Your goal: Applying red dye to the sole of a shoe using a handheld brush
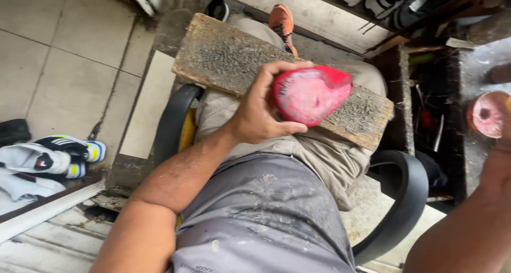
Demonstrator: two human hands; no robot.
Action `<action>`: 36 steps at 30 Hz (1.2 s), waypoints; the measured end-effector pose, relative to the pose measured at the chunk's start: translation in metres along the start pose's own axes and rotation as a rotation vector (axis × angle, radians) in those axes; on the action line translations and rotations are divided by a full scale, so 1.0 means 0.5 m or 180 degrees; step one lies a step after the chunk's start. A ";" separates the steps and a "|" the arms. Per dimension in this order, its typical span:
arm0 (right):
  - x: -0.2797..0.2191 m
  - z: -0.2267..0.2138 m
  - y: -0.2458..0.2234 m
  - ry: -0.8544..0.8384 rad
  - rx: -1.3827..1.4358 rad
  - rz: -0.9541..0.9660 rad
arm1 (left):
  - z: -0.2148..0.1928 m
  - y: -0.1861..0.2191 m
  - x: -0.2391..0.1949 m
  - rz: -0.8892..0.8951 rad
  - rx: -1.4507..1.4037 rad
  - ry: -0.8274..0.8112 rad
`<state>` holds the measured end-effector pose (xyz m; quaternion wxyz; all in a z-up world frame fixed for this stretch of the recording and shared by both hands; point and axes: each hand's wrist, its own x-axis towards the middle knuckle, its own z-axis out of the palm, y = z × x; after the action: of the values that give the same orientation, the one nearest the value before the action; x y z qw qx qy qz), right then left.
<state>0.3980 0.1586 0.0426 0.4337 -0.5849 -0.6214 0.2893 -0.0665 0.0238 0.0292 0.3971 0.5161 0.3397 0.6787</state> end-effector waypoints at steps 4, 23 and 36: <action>-0.113 0.174 -0.249 -0.0598 0.1825 -0.0450 | 0.026 0.021 0.009 -0.0182 -0.0232 -0.0477; -0.187 0.324 -0.459 -0.1194 0.2352 -0.1379 | 0.033 0.143 0.036 -0.0585 -0.0107 -0.1289; -0.143 0.293 -0.457 -0.1986 0.1620 -0.2214 | -0.005 0.094 0.054 -0.1234 -0.1279 -0.1648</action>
<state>0.1561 0.0762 0.1595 0.4268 -0.1068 -0.7883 0.4302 -0.0820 0.0265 0.0812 0.6841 0.5085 0.1796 0.4911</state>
